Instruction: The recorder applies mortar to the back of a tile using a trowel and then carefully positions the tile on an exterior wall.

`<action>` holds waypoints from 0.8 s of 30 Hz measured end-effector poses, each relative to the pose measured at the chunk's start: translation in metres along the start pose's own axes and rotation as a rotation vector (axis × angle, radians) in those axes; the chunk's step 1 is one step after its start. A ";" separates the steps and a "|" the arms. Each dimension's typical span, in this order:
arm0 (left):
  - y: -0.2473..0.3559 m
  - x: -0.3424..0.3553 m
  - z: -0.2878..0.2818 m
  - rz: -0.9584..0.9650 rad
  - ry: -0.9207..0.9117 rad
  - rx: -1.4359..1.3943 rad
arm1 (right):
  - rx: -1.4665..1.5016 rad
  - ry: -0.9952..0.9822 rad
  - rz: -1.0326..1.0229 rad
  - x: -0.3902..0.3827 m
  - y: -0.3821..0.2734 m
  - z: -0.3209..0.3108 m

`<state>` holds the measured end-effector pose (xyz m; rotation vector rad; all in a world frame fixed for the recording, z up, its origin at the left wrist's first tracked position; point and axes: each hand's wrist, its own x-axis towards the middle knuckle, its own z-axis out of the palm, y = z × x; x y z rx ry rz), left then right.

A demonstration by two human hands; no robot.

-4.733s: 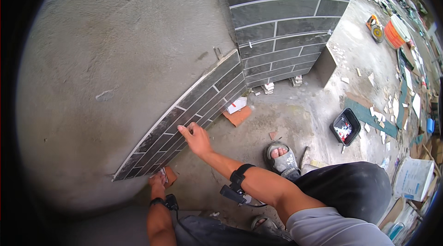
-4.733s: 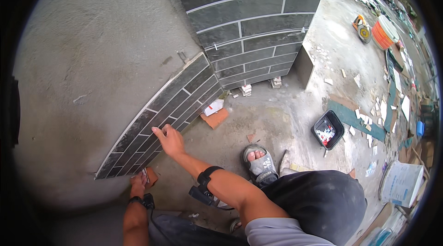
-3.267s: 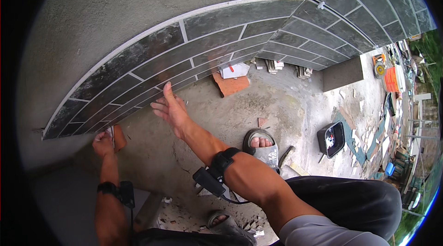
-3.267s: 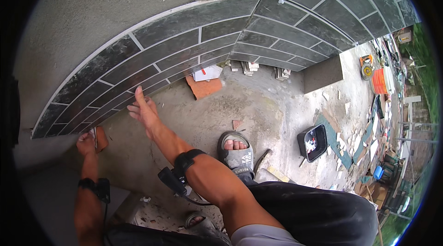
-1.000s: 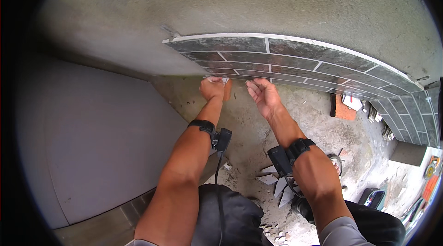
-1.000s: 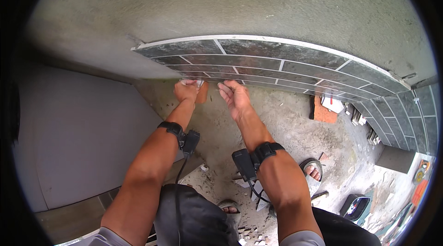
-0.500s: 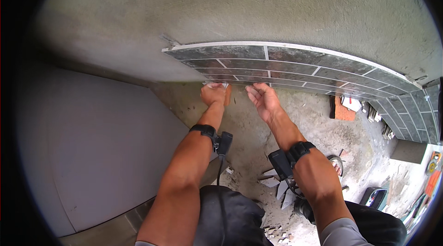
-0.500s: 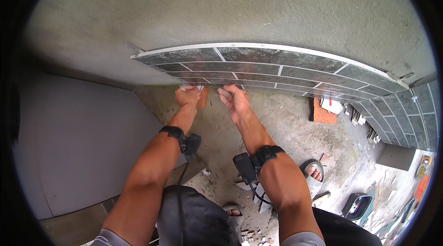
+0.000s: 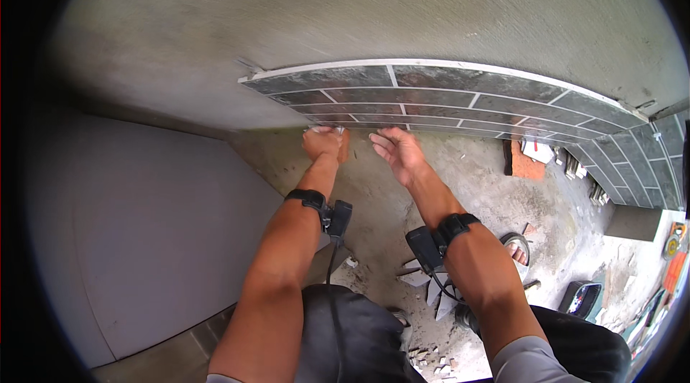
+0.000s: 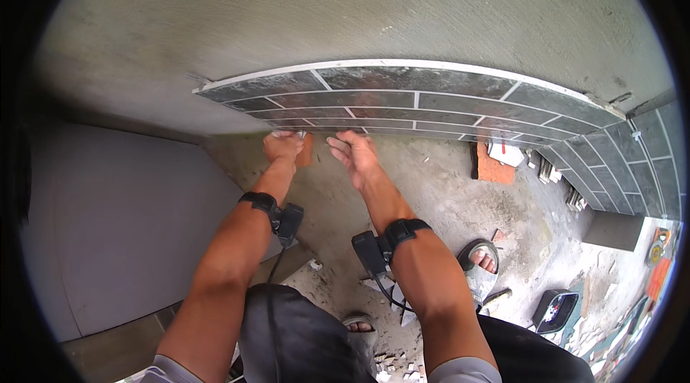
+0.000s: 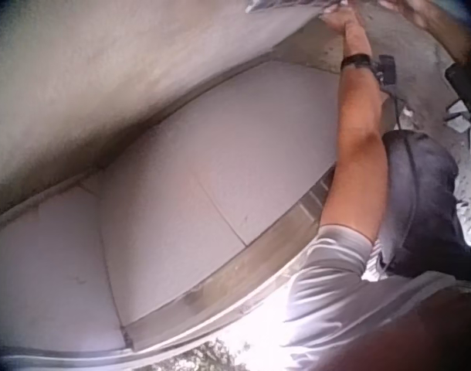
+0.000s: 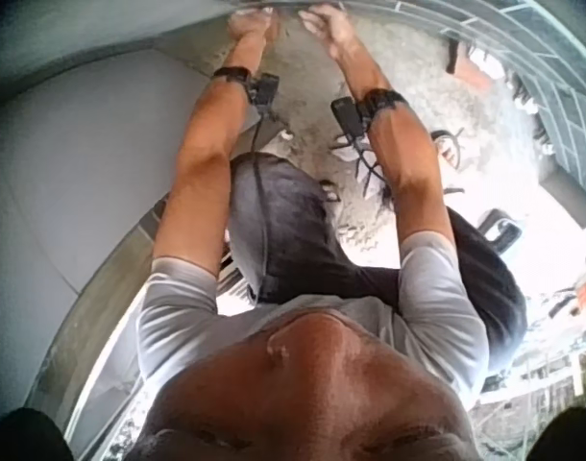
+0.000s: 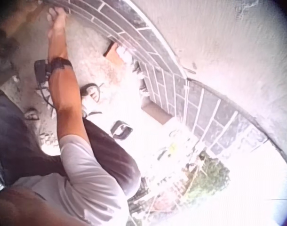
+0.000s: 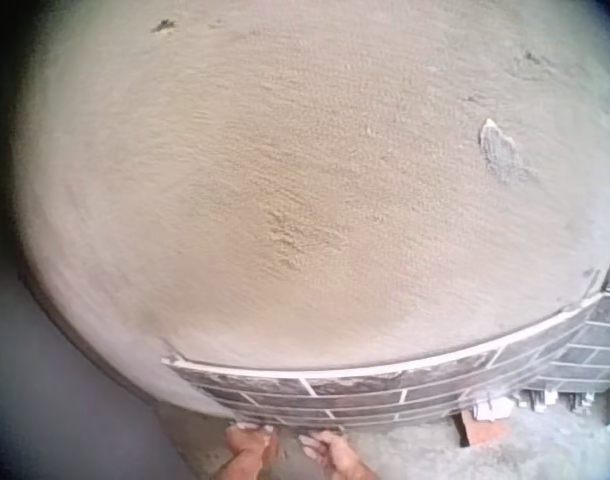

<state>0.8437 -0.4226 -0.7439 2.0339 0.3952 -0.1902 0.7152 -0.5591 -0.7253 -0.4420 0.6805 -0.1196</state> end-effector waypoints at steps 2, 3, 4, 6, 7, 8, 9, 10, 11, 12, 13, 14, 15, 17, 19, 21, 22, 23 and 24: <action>-0.007 0.018 -0.009 0.078 0.051 0.126 | -0.097 -0.038 0.025 0.004 -0.006 0.005; -0.008 0.018 -0.005 0.090 0.029 0.128 | -0.204 -0.043 0.046 0.001 -0.008 -0.008; -0.007 0.017 -0.006 0.098 0.014 0.131 | -0.206 -0.003 0.075 -0.005 -0.009 -0.023; -0.005 0.020 -0.004 0.000 -0.127 -0.072 | -0.974 -0.250 -0.111 -0.009 -0.033 -0.051; -0.001 0.026 -0.013 -0.001 -0.112 -0.064 | -1.321 -0.368 -0.262 -0.024 -0.038 -0.052; -0.004 0.024 -0.011 0.024 -0.126 -0.072 | -1.323 -0.357 -0.247 -0.037 -0.039 -0.071; -0.005 0.022 -0.009 0.049 -0.140 -0.080 | -1.568 -0.504 -0.206 -0.048 -0.040 -0.088; -0.003 0.023 -0.008 0.037 -0.151 -0.080 | -1.809 -0.657 -0.158 -0.060 -0.041 -0.100; -0.004 0.025 -0.011 0.044 -0.147 -0.054 | -1.808 -0.652 -0.139 -0.073 -0.038 -0.104; -0.004 0.027 -0.016 0.053 -0.142 -0.029 | -2.012 -0.686 -0.111 -0.083 -0.034 -0.107; -0.003 0.025 -0.016 0.043 -0.151 -0.032 | -2.223 -0.714 -0.082 -0.095 -0.035 -0.111; -0.004 0.024 -0.015 0.042 -0.185 -0.061 | -2.228 -0.703 -0.065 -0.103 -0.036 -0.124; -0.004 0.023 -0.015 0.044 -0.216 -0.089 | -2.367 -0.850 -0.105 -0.111 -0.037 -0.138; -0.021 0.040 -0.036 0.143 -0.135 0.148 | -2.601 -1.031 -0.072 -0.128 -0.023 -0.132; -0.021 0.029 -0.029 0.297 -0.093 0.474 | -2.587 -0.873 -0.072 -0.138 -0.009 -0.171; -0.006 0.002 -0.029 0.392 -0.093 0.661 | -2.635 -0.834 -0.072 -0.157 -0.013 -0.170; -0.001 -0.004 -0.034 0.413 -0.098 0.735 | -2.631 -0.852 -0.108 -0.159 -0.014 -0.164; 0.001 -0.005 -0.040 0.416 -0.076 0.738 | -2.650 -0.769 -0.080 -0.161 -0.016 -0.157; 0.003 -0.006 -0.046 0.415 -0.079 0.755 | -2.666 -0.685 -0.051 -0.160 -0.017 -0.150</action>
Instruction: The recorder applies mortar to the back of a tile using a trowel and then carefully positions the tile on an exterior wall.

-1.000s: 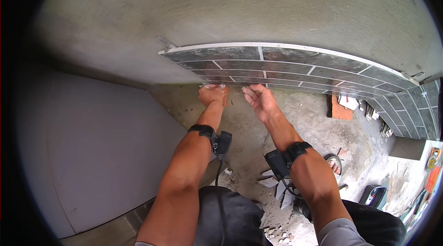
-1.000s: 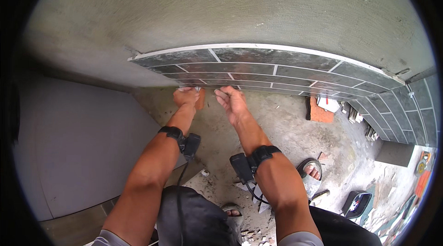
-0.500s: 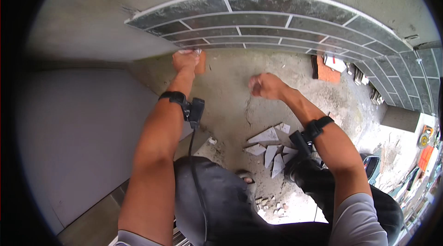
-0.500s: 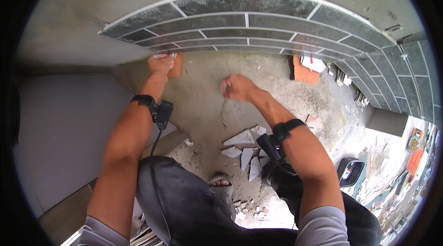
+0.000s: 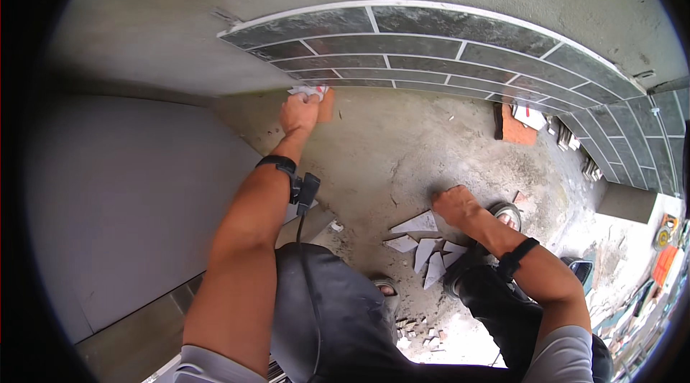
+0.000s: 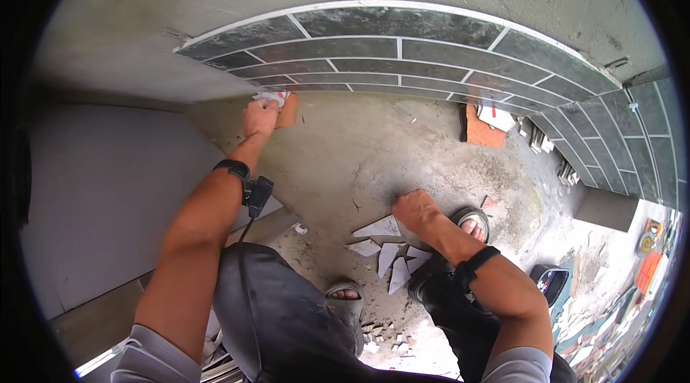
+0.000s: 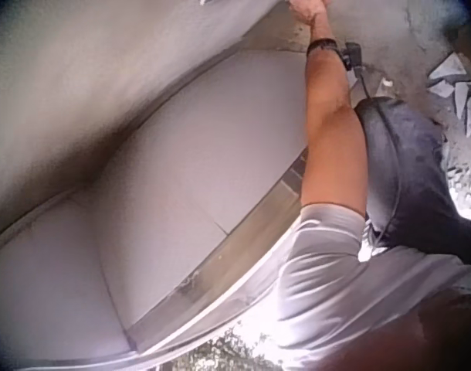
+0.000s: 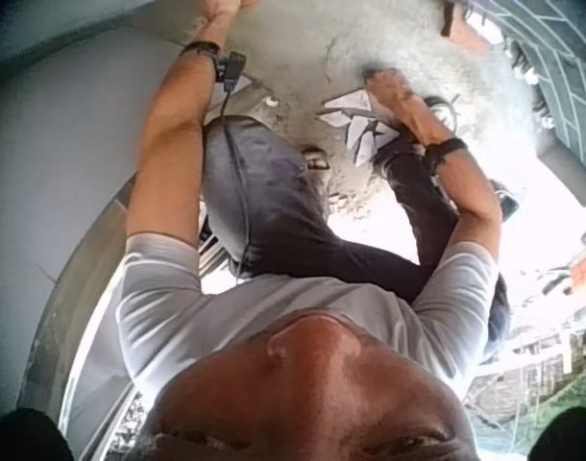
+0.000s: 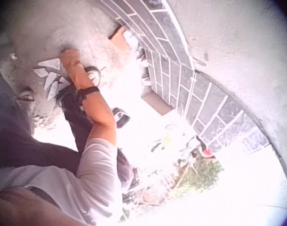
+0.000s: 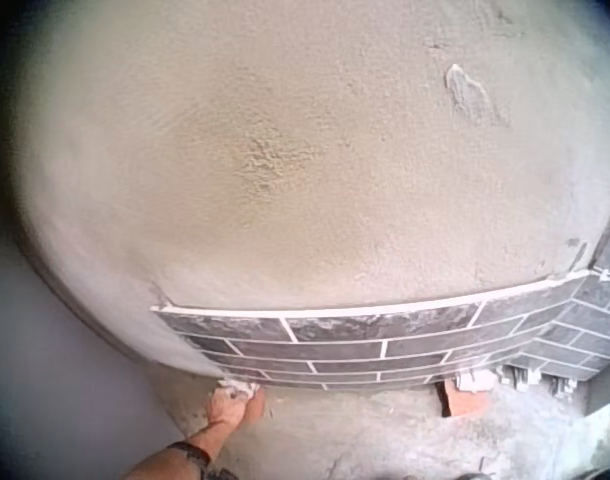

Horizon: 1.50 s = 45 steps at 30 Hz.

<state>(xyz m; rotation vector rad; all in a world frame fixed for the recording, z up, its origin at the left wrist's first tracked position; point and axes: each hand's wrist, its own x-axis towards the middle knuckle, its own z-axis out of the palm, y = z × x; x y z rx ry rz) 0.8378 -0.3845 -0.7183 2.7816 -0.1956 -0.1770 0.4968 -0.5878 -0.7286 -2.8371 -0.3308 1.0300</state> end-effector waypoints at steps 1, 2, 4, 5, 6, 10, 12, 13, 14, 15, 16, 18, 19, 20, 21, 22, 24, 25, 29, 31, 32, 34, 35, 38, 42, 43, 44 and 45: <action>0.000 -0.001 -0.002 0.002 -0.012 0.012 | 0.075 -0.009 0.027 0.003 0.004 -0.008; 0.001 0.000 -0.004 0.000 0.001 0.014 | 0.069 0.001 0.022 0.008 0.009 -0.016; 0.006 -0.001 -0.003 0.059 -0.048 0.016 | 0.409 0.190 -0.024 0.019 0.026 -0.034; 0.013 -0.004 -0.001 0.072 -0.055 0.024 | 0.526 0.259 -0.057 0.028 0.033 -0.040; 0.018 -0.008 0.000 0.073 -0.051 0.020 | 0.521 0.261 -0.056 0.038 0.037 -0.046; 0.040 -0.024 0.019 0.334 -0.181 0.012 | 1.195 0.577 0.043 0.079 0.039 -0.048; 0.062 -0.040 0.031 0.332 -0.463 -0.133 | 1.478 0.608 0.065 0.088 0.038 -0.051; 0.067 -0.047 0.038 0.249 -0.660 -0.278 | 1.623 0.657 0.129 0.091 0.033 -0.056; 0.080 -0.059 0.041 0.183 -0.840 -0.433 | 1.761 0.710 0.215 0.091 0.036 -0.057; 0.092 -0.071 0.042 0.112 -1.019 -0.589 | 1.756 0.713 0.218 0.091 0.038 -0.058; 0.095 -0.075 0.043 0.111 -1.011 -0.589 | 1.854 0.743 0.290 0.092 0.038 -0.062; 0.099 -0.079 0.043 0.098 -1.090 -0.657 | 1.947 0.768 0.359 0.096 0.041 -0.065; 0.099 -0.075 0.042 0.122 -1.060 -0.598 | 1.784 0.789 0.389 0.101 0.044 -0.065; 0.096 -0.068 0.042 0.122 -1.054 -0.600 | 1.619 0.806 0.416 0.105 0.046 -0.064; 0.089 -0.059 0.040 0.179 -1.006 -0.539 | 1.615 0.806 0.409 0.109 0.048 -0.063; 0.076 -0.050 0.038 0.225 -0.952 -0.476 | 1.488 0.822 0.464 0.113 0.045 -0.066; 0.056 -0.030 0.027 0.232 -0.899 -0.420 | 1.354 0.836 0.508 0.122 0.039 -0.075; 0.043 -0.020 0.021 0.197 -0.812 -0.419 | 1.293 0.856 0.469 0.131 0.031 -0.082; 0.012 0.004 -0.009 -0.038 -0.531 -0.602 | 1.240 0.959 0.298 0.174 -0.001 -0.116; 0.004 0.012 -0.018 -0.091 -0.531 -0.629 | 1.382 0.956 0.235 0.206 -0.006 -0.121; -0.002 0.016 -0.023 -0.152 -0.525 -0.642 | 1.539 0.940 0.157 0.216 -0.012 -0.130; -0.016 0.015 -0.025 -0.222 -0.459 -0.617 | 1.789 0.822 0.180 0.223 -0.026 -0.143; -0.025 0.014 -0.024 -0.228 -0.353 -0.670 | 2.039 0.685 0.222 0.225 -0.037 -0.150; -0.029 0.018 -0.018 -0.275 -0.279 -0.726 | 2.046 0.720 0.166 0.244 -0.044 -0.148; -0.036 0.020 0.001 -0.249 -0.229 -0.663 | 1.528 0.956 0.209 0.265 -0.050 -0.148; -0.040 0.019 0.003 -0.259 -0.216 -0.663 | 1.396 1.003 0.256 0.264 -0.055 -0.153; -0.044 0.017 0.005 -0.238 -0.169 -0.577 | 1.263 1.048 0.299 0.264 -0.060 -0.158; -0.047 0.016 0.006 -0.217 -0.122 -0.489 | 1.265 1.043 0.282 0.262 -0.066 -0.164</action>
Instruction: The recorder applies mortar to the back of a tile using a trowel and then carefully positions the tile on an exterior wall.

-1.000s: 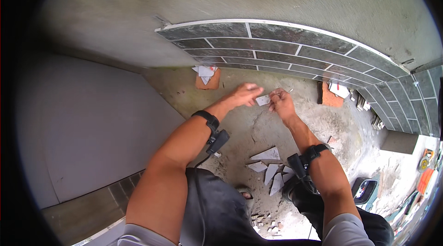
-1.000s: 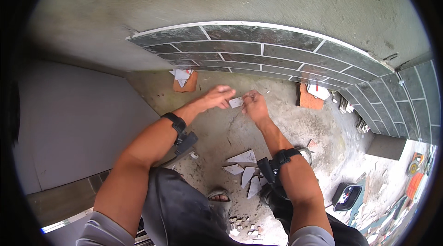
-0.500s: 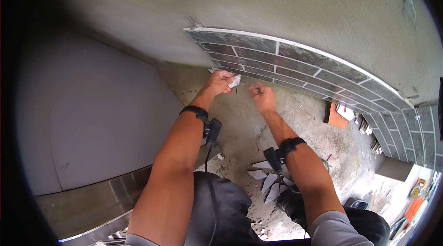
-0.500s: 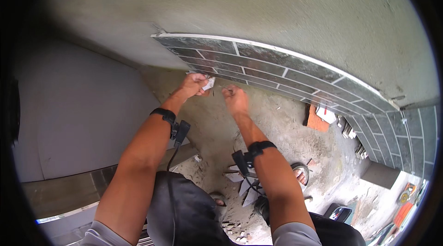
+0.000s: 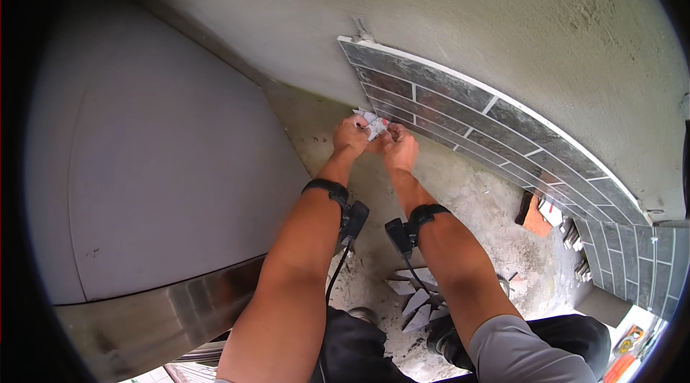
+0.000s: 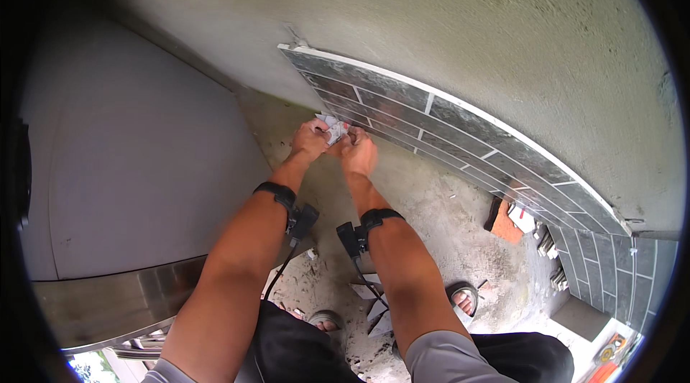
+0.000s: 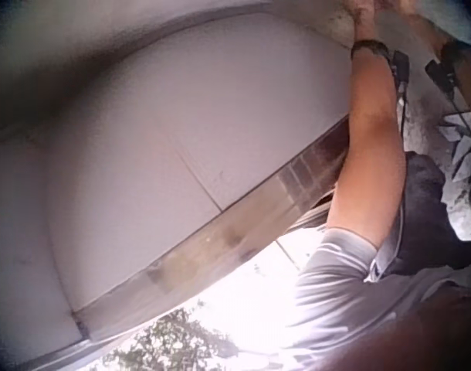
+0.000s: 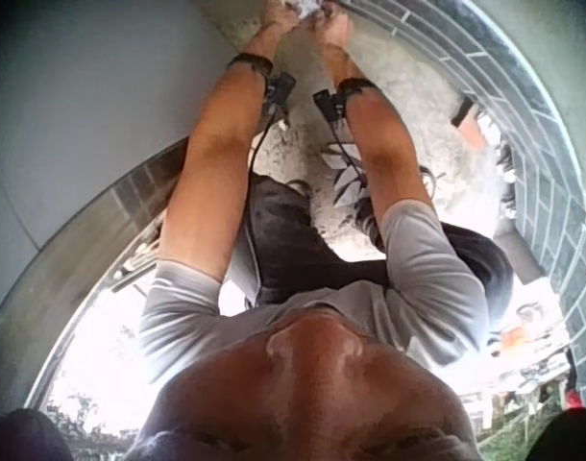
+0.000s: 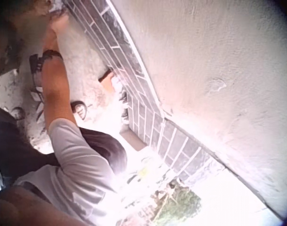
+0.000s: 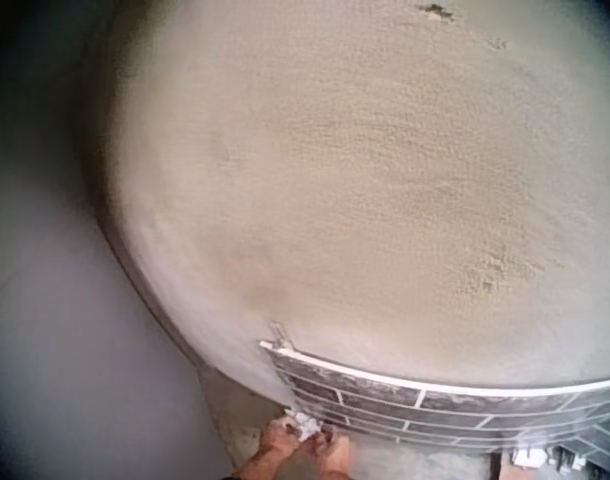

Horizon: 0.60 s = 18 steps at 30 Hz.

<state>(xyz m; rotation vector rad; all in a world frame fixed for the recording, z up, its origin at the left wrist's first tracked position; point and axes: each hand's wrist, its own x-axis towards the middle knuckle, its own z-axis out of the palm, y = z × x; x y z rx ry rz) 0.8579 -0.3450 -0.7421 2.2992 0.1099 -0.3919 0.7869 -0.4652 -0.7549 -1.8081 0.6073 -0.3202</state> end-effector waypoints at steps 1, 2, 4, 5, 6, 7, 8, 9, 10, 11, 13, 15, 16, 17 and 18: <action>0.006 -0.007 0.004 -0.003 -0.004 -0.008 | -0.089 0.027 -0.012 0.000 0.004 -0.003; 0.020 -0.017 0.003 0.051 0.038 0.097 | -0.175 0.056 -0.027 0.001 0.007 -0.006; 0.029 -0.025 0.002 0.102 0.091 0.206 | -0.203 0.069 -0.024 0.002 0.005 -0.006; 0.028 -0.027 0.000 0.150 0.116 0.286 | -0.224 0.083 -0.019 0.002 0.002 -0.004; 0.027 -0.027 -0.002 0.199 0.140 0.367 | -0.217 0.079 -0.023 -0.001 -0.002 0.000; 0.031 -0.030 -0.003 0.202 0.138 0.367 | -0.231 0.089 0.004 -0.002 -0.001 0.001; 0.035 -0.033 -0.003 0.220 0.114 0.435 | -0.245 0.101 0.031 -0.003 0.000 0.001; 0.039 -0.035 -0.003 0.238 0.089 0.503 | -0.246 0.106 0.033 -0.002 0.001 0.001; 0.040 -0.036 -0.006 0.239 0.089 0.506 | -0.253 0.114 0.019 -0.003 -0.001 0.002; 0.040 -0.036 -0.009 0.219 0.085 0.514 | -0.261 0.122 0.005 -0.005 -0.002 0.003; 0.044 -0.037 -0.012 0.201 0.080 0.523 | -0.245 0.142 -0.007 -0.006 -0.003 0.004; 0.049 -0.037 -0.011 0.222 0.074 0.489 | -0.232 0.163 -0.021 -0.008 -0.003 0.006; 0.049 -0.037 -0.009 0.222 0.074 0.488 | -0.199 0.167 -0.052 -0.009 -0.003 0.006; 0.049 -0.036 -0.007 0.240 0.082 0.479 | -0.168 0.171 -0.084 -0.009 -0.004 0.006; 0.050 -0.036 -0.005 0.257 0.088 0.469 | -0.170 0.172 -0.085 -0.008 0.002 0.008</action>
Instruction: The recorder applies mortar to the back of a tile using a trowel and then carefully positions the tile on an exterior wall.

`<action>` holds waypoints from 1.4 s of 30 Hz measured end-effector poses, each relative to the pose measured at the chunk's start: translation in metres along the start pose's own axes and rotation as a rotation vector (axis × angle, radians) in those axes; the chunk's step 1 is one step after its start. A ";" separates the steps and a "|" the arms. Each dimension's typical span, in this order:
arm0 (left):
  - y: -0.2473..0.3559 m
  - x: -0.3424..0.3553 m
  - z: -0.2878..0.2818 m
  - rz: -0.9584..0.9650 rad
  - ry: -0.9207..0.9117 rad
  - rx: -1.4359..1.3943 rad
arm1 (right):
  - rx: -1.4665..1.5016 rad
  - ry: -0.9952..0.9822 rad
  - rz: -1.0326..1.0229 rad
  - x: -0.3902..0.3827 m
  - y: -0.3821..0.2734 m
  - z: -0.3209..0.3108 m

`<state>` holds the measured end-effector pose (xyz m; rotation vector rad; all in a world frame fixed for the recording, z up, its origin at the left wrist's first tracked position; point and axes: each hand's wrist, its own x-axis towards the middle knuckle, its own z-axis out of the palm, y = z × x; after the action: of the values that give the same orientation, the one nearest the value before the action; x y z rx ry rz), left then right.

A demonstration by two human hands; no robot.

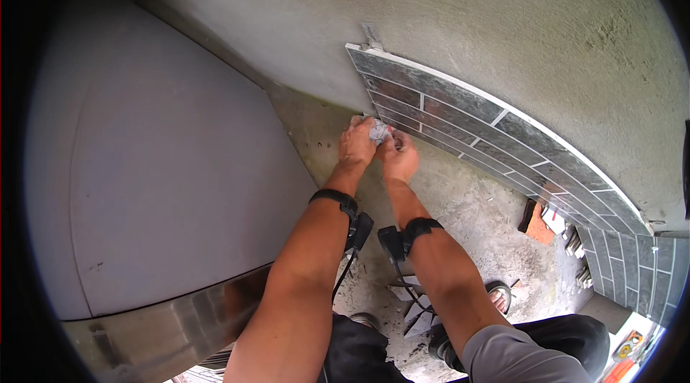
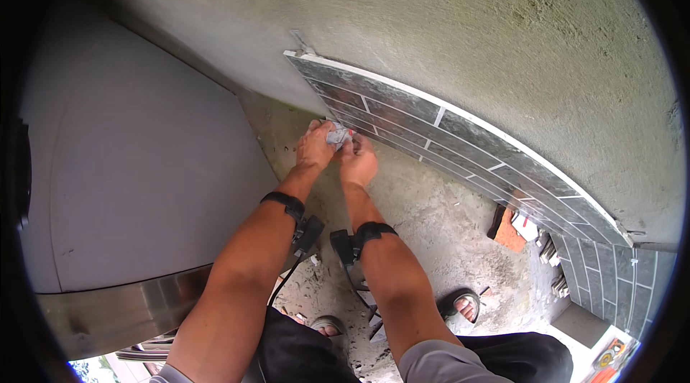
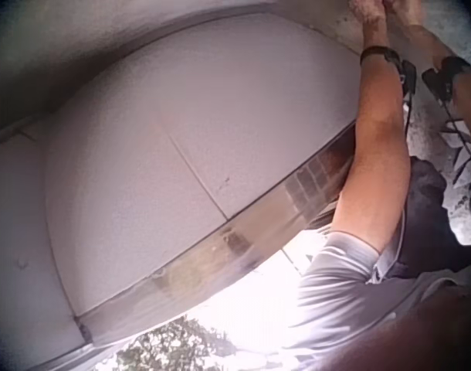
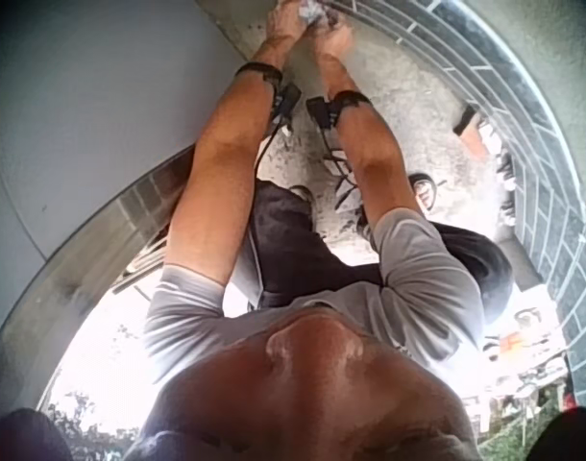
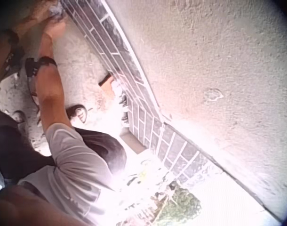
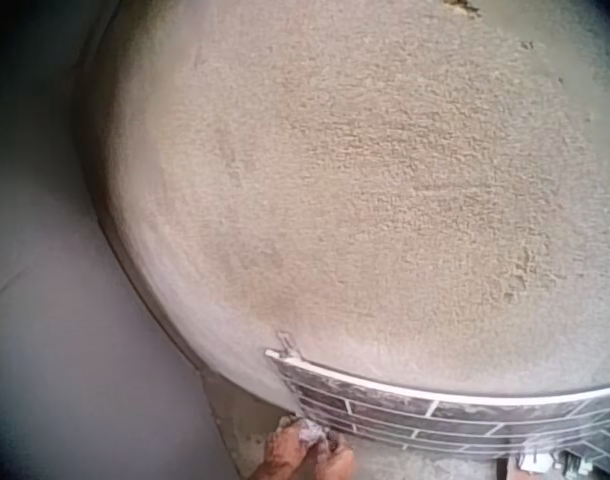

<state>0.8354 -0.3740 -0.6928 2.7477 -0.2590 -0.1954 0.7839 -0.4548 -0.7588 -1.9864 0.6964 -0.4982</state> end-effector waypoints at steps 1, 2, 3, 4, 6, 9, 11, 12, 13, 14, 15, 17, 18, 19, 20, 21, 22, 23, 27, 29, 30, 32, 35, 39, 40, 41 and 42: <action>-0.001 0.001 0.002 0.001 0.000 -0.003 | 0.385 0.038 0.273 0.000 0.003 0.003; -0.001 0.003 0.005 0.014 0.019 -0.012 | 0.771 0.077 0.546 0.002 0.007 0.005; 0.000 0.004 0.007 0.028 0.037 -0.022 | 0.769 0.080 0.543 0.005 0.015 0.001; -0.012 0.002 0.005 0.009 0.040 -0.009 | 0.929 0.029 0.678 0.003 0.001 -0.006; -0.013 0.002 0.005 0.010 0.069 -0.033 | 1.082 -0.006 0.805 0.009 -0.002 -0.017; -0.015 0.006 0.008 0.071 0.091 -0.073 | 1.211 -0.102 0.887 0.021 0.004 -0.024; -0.006 0.003 0.004 0.055 0.071 -0.077 | 1.224 -0.159 0.909 0.024 0.006 -0.027; -0.002 0.002 0.002 0.036 0.052 -0.078 | 1.224 -0.155 0.908 0.025 0.006 -0.028; -0.001 0.000 0.000 0.034 0.052 -0.078 | 1.255 -0.138 0.942 0.025 0.003 -0.030; 0.001 -0.002 -0.001 -0.024 0.086 -0.100 | 1.286 -0.121 0.976 0.026 -0.001 -0.031; 0.002 -0.003 -0.001 -0.081 0.119 -0.123 | 1.284 -0.122 0.977 0.026 -0.003 -0.033; 0.001 -0.001 -0.001 -0.094 0.120 -0.111 | 1.346 -0.104 1.006 0.027 -0.007 -0.034; 0.000 0.000 0.000 -0.107 0.118 -0.099 | 1.347 -0.106 1.004 0.028 -0.009 -0.035; -0.002 0.001 0.002 -0.105 0.120 -0.099 | 1.335 -0.106 1.024 0.029 -0.009 -0.035; -0.005 0.001 0.004 -0.097 0.121 -0.102 | 1.323 -0.106 1.043 0.029 -0.010 -0.035; -0.007 0.002 0.006 -0.088 0.122 -0.106 | 1.323 -0.106 1.041 0.031 -0.011 -0.034; -0.007 0.002 0.007 -0.088 0.120 -0.108 | 1.339 -0.126 1.047 0.032 -0.009 -0.034; -0.007 0.002 0.008 -0.066 0.128 -0.106 | 1.354 -0.146 1.053 0.033 -0.008 -0.035; -0.009 0.006 0.014 -0.030 0.162 -0.115 | 1.336 -0.157 1.064 0.034 -0.006 -0.035; -0.010 0.009 0.017 -0.014 0.166 -0.104 | 1.332 -0.158 1.079 0.037 -0.003 -0.035; -0.011 0.010 0.018 0.001 0.168 -0.093 | 1.335 -0.158 1.077 0.038 -0.002 -0.035; -0.011 0.010 0.019 0.017 0.177 -0.092 | 1.328 -0.169 1.073 0.036 -0.002 -0.036; -0.013 0.011 0.018 0.011 0.183 -0.110 | 1.326 -0.171 1.055 0.035 -0.004 -0.036; -0.005 0.010 0.015 -0.020 0.149 -0.125 | 1.326 -0.185 1.055 0.037 0.000 -0.037; -0.006 0.011 0.015 -0.022 0.150 -0.125 | 1.325 -0.191 1.061 0.036 -0.002 -0.037; -0.007 0.011 0.015 -0.012 0.152 -0.114 | 1.324 -0.197 1.067 0.036 -0.003 -0.038; -0.008 0.011 0.015 -0.001 0.153 -0.102 | 1.323 -0.199 1.068 0.035 -0.004 -0.038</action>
<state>0.8449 -0.3740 -0.7107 2.6443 -0.2006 0.0020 0.7891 -0.5005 -0.7353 -0.2915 0.8444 -0.0133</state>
